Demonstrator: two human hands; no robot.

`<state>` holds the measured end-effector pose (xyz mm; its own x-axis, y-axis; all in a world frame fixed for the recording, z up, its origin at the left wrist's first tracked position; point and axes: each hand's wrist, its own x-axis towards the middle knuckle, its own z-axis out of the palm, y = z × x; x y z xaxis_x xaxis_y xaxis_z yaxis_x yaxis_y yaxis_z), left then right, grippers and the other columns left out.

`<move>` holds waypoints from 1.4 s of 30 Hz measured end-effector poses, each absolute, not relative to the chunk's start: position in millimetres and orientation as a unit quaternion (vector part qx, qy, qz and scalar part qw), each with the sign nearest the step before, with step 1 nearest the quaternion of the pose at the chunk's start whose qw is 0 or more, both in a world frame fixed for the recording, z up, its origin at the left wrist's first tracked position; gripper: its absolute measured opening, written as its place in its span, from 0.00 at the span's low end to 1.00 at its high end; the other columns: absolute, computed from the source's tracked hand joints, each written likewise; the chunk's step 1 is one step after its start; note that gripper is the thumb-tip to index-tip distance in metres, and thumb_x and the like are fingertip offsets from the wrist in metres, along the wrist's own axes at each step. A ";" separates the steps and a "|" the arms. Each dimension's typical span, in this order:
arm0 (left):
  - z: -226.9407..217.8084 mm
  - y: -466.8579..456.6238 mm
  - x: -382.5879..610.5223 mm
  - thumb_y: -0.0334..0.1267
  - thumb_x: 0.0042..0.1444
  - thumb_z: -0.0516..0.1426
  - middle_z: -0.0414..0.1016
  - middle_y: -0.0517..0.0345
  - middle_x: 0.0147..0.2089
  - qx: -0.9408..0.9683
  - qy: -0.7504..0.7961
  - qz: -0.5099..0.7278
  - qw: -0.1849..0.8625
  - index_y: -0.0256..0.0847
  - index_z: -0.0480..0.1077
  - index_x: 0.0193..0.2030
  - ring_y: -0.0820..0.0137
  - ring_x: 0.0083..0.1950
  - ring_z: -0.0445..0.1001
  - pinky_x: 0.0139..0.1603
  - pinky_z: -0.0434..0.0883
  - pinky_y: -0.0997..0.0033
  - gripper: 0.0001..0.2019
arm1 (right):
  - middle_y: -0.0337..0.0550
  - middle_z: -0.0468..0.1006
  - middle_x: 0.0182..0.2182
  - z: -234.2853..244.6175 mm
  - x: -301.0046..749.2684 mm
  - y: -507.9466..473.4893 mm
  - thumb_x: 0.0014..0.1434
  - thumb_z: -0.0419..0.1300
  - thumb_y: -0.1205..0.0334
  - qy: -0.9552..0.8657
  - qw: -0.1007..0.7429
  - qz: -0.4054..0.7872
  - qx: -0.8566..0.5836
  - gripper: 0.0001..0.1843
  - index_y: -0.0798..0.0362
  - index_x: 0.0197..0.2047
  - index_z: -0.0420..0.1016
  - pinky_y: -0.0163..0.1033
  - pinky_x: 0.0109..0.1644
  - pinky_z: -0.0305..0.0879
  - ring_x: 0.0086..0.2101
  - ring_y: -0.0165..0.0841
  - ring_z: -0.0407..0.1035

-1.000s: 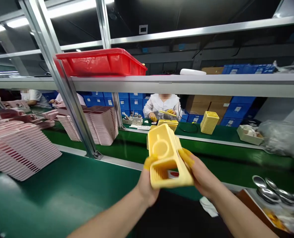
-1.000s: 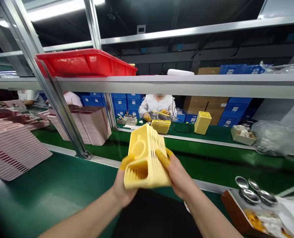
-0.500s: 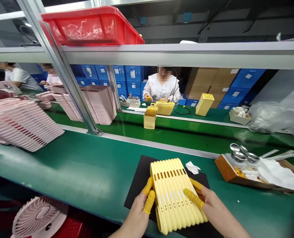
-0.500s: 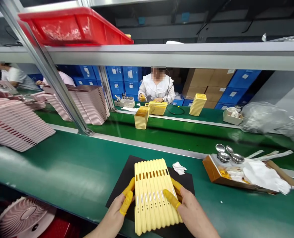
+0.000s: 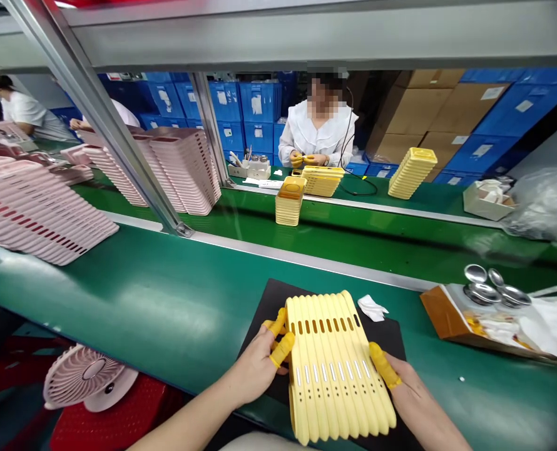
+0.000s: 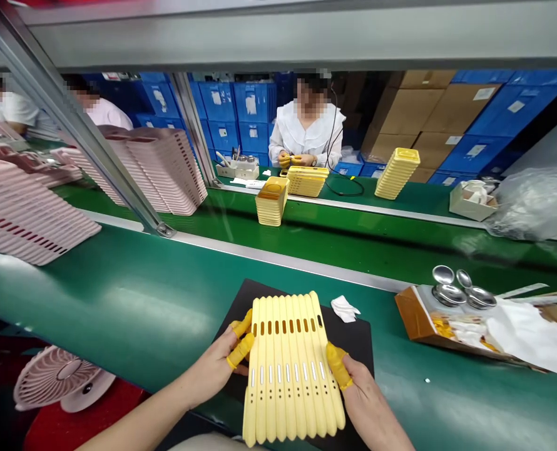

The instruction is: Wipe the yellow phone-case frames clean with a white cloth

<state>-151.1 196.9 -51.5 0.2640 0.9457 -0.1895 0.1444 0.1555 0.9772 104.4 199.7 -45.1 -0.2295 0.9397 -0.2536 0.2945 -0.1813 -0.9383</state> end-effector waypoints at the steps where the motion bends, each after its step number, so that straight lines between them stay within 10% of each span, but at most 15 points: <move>1: -50.6 195.9 -150.6 0.54 0.59 0.49 0.60 0.52 0.49 0.546 0.497 0.345 0.579 0.54 0.62 0.58 0.63 0.47 0.67 0.37 0.76 0.67 0.21 | 0.46 0.77 0.40 -45.6 104.6 199.6 0.55 0.49 0.36 -0.567 0.298 0.544 -0.542 0.30 0.50 0.47 0.74 0.45 0.42 0.66 0.39 0.46 0.69; 22: -32.6 161.7 -143.6 0.51 0.60 0.51 0.63 0.64 0.62 0.476 0.425 0.385 0.666 0.58 0.57 0.62 0.58 0.61 0.62 0.51 0.71 0.59 0.23 | 0.43 0.77 0.43 -31.8 101.8 177.8 0.60 0.44 0.38 -0.613 0.345 0.525 -0.479 0.31 0.50 0.50 0.74 0.43 0.45 0.67 0.44 0.45 0.69; 30: -12.2 183.5 -132.5 0.54 0.62 0.46 0.69 0.52 0.56 0.375 0.253 0.642 0.619 0.46 0.62 0.58 0.56 0.60 0.62 0.56 0.64 0.55 0.22 | 0.44 0.61 0.60 26.6 88.6 166.5 0.62 0.48 0.45 -0.811 0.385 0.248 -0.362 0.29 0.46 0.63 0.57 0.44 0.56 0.62 0.58 0.44 0.55; 37: -65.5 171.6 -146.1 0.53 0.63 0.44 0.70 0.54 0.51 0.357 0.239 0.662 0.615 0.45 0.67 0.50 0.56 0.60 0.62 0.62 0.56 0.53 0.19 | 0.47 0.78 0.40 -86.1 78.3 143.4 0.55 0.59 0.48 -0.591 0.607 0.259 -0.463 0.18 0.46 0.47 0.75 0.49 0.46 0.71 0.43 0.46 0.72; 42: -82.2 136.3 -143.0 0.50 0.61 0.51 0.50 0.54 0.67 0.526 0.267 0.501 0.633 0.50 0.53 0.64 0.54 0.67 0.48 0.67 0.47 0.52 0.26 | 0.52 0.76 0.46 -122.7 70.9 116.9 0.53 0.57 0.40 -0.336 0.652 0.508 -0.451 0.35 0.50 0.59 0.64 0.52 0.48 0.70 0.47 0.49 0.70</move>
